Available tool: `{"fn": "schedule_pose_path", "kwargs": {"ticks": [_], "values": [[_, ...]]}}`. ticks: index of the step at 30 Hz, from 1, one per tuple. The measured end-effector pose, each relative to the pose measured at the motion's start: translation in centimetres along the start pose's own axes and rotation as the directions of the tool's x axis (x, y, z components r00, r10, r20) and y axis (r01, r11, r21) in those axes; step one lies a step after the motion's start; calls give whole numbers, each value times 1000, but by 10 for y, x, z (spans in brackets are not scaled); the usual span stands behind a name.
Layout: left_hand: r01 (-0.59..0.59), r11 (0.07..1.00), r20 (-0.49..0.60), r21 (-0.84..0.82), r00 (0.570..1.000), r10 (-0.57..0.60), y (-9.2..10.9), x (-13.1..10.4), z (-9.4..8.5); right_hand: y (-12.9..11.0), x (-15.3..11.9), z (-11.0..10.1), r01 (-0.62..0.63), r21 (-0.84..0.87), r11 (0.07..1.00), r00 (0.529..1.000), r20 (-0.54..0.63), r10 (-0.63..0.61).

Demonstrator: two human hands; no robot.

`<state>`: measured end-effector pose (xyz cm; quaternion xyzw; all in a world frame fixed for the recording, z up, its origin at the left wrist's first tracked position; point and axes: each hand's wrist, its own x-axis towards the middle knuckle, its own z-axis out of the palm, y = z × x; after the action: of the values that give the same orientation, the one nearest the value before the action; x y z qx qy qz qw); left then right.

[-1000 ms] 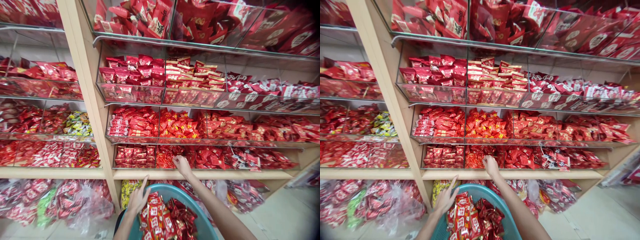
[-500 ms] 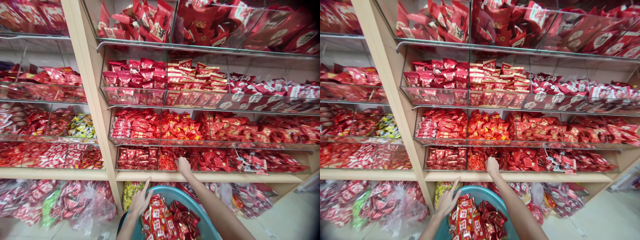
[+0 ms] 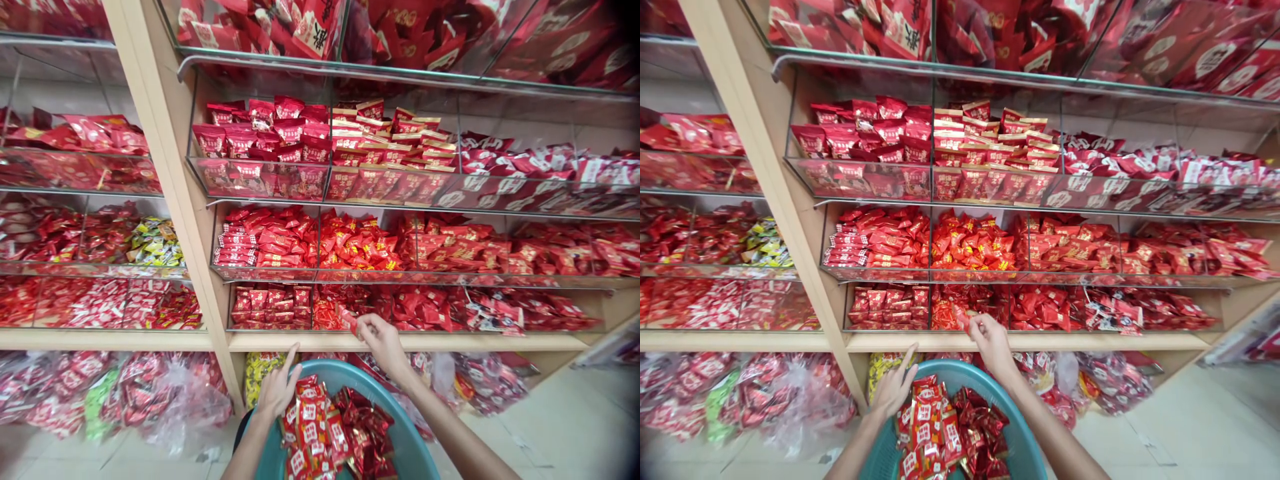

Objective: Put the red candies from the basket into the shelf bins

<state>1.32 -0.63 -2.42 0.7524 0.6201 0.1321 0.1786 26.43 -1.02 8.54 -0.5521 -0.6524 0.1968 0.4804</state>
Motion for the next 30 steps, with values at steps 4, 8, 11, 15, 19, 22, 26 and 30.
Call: {"fn": "schedule_pose_path", "kwargs": {"ticks": [4,8,11,15,19,22,26,30], "values": [[10,1000,-7,-5,1000,-10,1,-1,-1,11,-40,33,-214,201,956,944,294,150],[5,999,-15,-46,1000,-6,1,-2,-3,27,-59,65,-103,60,993,874,482,62],[9,996,-9,-85,1000,-10,2,-4,-5,29,-60,79,65,-47,997,858,513,-32],[1,995,1,-96,1000,-1,4,-6,-9,28,-58,95,156,-54,986,857,503,-108],[3,997,-2,-83,1000,-3,4,-6,-10,32,-63,112,197,-51,979,841,523,-142],[0,996,-8,-91,1000,-1,3,-6,-8,30,-70,115,187,-57,981,837,531,-129],[-13,994,-8,-105,1000,12,2,-6,-7,32,-89,84,72,-90,993,934,356,-35],[10,997,-18,-78,1000,-11,-2,-9,-10,66,-143,21,-144,-176,974,988,-84,131]]}}
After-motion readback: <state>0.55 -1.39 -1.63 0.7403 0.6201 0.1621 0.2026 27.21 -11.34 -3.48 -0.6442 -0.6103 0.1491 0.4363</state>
